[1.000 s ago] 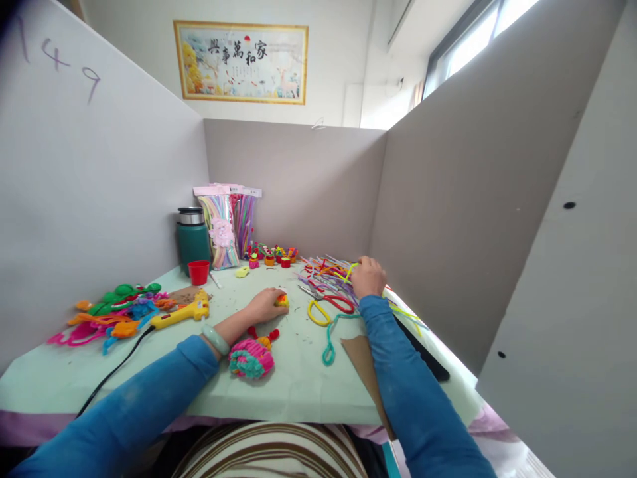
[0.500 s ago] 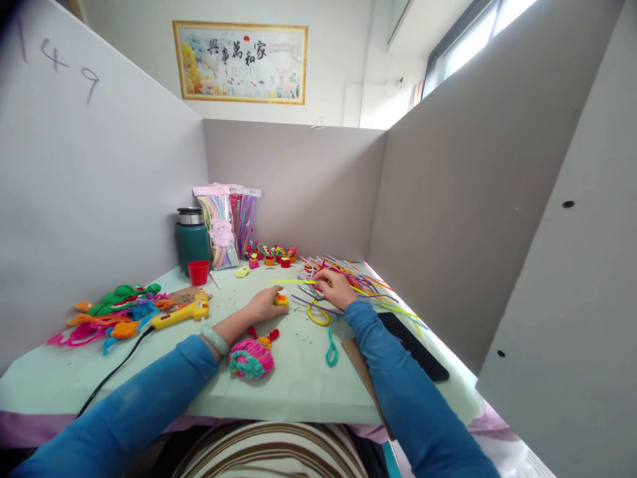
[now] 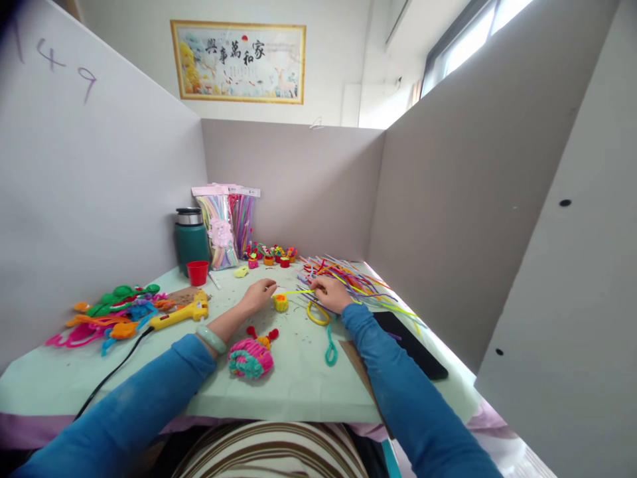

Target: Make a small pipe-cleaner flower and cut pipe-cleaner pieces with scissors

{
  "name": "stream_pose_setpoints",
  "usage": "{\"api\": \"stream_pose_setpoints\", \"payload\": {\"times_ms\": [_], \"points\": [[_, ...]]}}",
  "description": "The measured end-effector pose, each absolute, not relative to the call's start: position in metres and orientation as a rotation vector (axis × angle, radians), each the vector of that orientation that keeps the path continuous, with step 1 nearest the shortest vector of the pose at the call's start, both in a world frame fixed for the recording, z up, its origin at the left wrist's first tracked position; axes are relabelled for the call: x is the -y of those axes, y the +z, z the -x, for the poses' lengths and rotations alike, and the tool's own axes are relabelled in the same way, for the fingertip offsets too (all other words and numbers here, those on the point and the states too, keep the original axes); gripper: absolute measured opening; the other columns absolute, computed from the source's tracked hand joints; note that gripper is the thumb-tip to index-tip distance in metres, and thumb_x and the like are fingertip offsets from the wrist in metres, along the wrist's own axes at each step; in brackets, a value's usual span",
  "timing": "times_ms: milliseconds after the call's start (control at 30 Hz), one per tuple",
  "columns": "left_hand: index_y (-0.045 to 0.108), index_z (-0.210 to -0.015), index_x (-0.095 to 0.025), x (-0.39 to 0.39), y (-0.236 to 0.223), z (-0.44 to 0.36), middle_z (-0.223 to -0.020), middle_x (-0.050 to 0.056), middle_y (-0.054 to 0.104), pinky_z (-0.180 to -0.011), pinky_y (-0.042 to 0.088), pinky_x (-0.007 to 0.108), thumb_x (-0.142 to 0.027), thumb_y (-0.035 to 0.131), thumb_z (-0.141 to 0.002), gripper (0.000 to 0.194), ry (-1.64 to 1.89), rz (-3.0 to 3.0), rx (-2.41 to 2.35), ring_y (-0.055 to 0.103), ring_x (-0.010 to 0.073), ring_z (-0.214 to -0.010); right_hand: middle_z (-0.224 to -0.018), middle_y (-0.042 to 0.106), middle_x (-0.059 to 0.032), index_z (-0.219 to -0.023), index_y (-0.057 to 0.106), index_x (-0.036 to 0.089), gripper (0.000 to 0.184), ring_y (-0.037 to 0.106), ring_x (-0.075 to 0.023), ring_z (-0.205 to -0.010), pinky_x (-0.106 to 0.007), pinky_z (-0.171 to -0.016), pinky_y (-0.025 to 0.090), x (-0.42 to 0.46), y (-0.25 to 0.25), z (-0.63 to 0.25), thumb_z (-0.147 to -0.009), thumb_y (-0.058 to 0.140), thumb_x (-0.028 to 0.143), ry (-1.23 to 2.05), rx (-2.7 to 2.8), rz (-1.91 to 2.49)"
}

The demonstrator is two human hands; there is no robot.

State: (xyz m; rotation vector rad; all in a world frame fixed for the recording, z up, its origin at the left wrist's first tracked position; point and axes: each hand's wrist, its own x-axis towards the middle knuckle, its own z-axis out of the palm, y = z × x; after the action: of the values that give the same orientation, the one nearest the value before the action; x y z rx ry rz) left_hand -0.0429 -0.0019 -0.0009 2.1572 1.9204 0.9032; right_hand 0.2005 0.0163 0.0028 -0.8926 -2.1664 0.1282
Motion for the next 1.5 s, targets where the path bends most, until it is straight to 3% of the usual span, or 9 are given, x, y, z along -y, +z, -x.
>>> {"api": "stream_pose_setpoints", "payload": {"times_ms": [133,367,567,800,1100,1333,1500], "points": [[0.067,-0.107,-0.015,-0.003,-0.004,0.047,-0.114,0.010,0.067,-0.091,0.043,0.027,-0.019,0.042,-0.087,0.032,0.939,-2.120,-1.947,0.061,0.0191,-0.104,-0.075,0.065,-0.0019,-0.081,0.066,0.016,0.019,0.056,-0.0131,-0.068,-0.024,-0.067,0.043,-0.015,0.004,-0.200,-0.072,0.049,0.012,0.185,2.134,0.896],[0.065,-0.114,-0.017,-0.003,-0.008,0.050,-0.109,0.007,0.069,-0.085,0.046,0.024,-0.004,0.053,-0.070,0.048,0.772,-2.114,-1.877,0.063,0.0177,-0.098,-0.074,0.064,-0.0014,-0.079,0.064,0.016,0.017,0.056,-0.0130,-0.067,-0.024,-0.065,0.045,-0.016,0.004,-0.201,-0.073,0.048,0.015,0.341,2.042,0.834],[0.066,-0.115,-0.019,0.001,-0.009,0.047,-0.107,0.007,0.070,-0.084,0.046,0.025,-0.007,0.053,-0.071,0.047,0.619,-2.234,-1.907,0.064,0.0189,-0.097,-0.074,0.065,-0.0018,-0.080,0.065,0.016,0.017,0.057,-0.0134,-0.068,-0.025,-0.067,0.045,-0.013,0.005,-0.200,-0.073,0.049,0.016,0.331,2.071,0.843],[0.073,-0.093,-0.018,0.004,-0.009,0.046,-0.095,0.010,0.072,-0.079,0.046,0.028,-0.012,0.054,-0.071,0.029,0.460,-2.347,-1.971,0.065,0.0229,-0.091,-0.073,0.065,-0.0014,-0.081,0.065,0.016,0.017,0.055,-0.0127,-0.065,-0.024,-0.064,0.043,-0.017,0.000,-0.198,-0.073,0.050,0.014,0.318,2.170,0.871],[0.070,-0.091,-0.018,0.007,0.000,0.047,-0.094,0.008,0.071,-0.074,0.044,0.026,-0.028,0.052,-0.081,0.023,0.766,-2.164,-2.090,0.063,0.0191,-0.086,-0.075,0.065,-0.0017,-0.090,0.067,0.017,0.019,0.054,-0.0120,-0.063,-0.023,-0.063,0.039,-0.023,-0.009,-0.197,-0.078,0.052,0.015,0.121,2.298,0.961],[0.072,-0.089,-0.018,0.004,-0.001,0.048,-0.090,0.007,0.072,-0.072,0.042,0.023,-0.024,0.055,-0.079,0.021,0.833,-2.161,-1.989,0.062,0.0166,-0.082,-0.080,0.068,-0.0040,-0.088,0.068,0.017,0.018,0.057,-0.0139,-0.068,-0.024,-0.066,0.039,-0.019,-0.004,-0.197,-0.082,0.052,0.018,0.024,2.323,1.077],[0.072,-0.092,-0.017,0.006,0.001,0.046,-0.091,0.007,0.072,-0.073,0.043,0.024,-0.024,0.053,-0.082,0.023,0.857,-2.183,-1.972,0.062,0.0172,-0.083,-0.087,0.069,-0.0060,-0.090,0.068,0.018,0.020,0.060,-0.0171,-0.077,-0.025,-0.068,0.040,-0.019,-0.003,-0.197,-0.084,0.055,0.031,-0.033,2.434,1.151]]}}
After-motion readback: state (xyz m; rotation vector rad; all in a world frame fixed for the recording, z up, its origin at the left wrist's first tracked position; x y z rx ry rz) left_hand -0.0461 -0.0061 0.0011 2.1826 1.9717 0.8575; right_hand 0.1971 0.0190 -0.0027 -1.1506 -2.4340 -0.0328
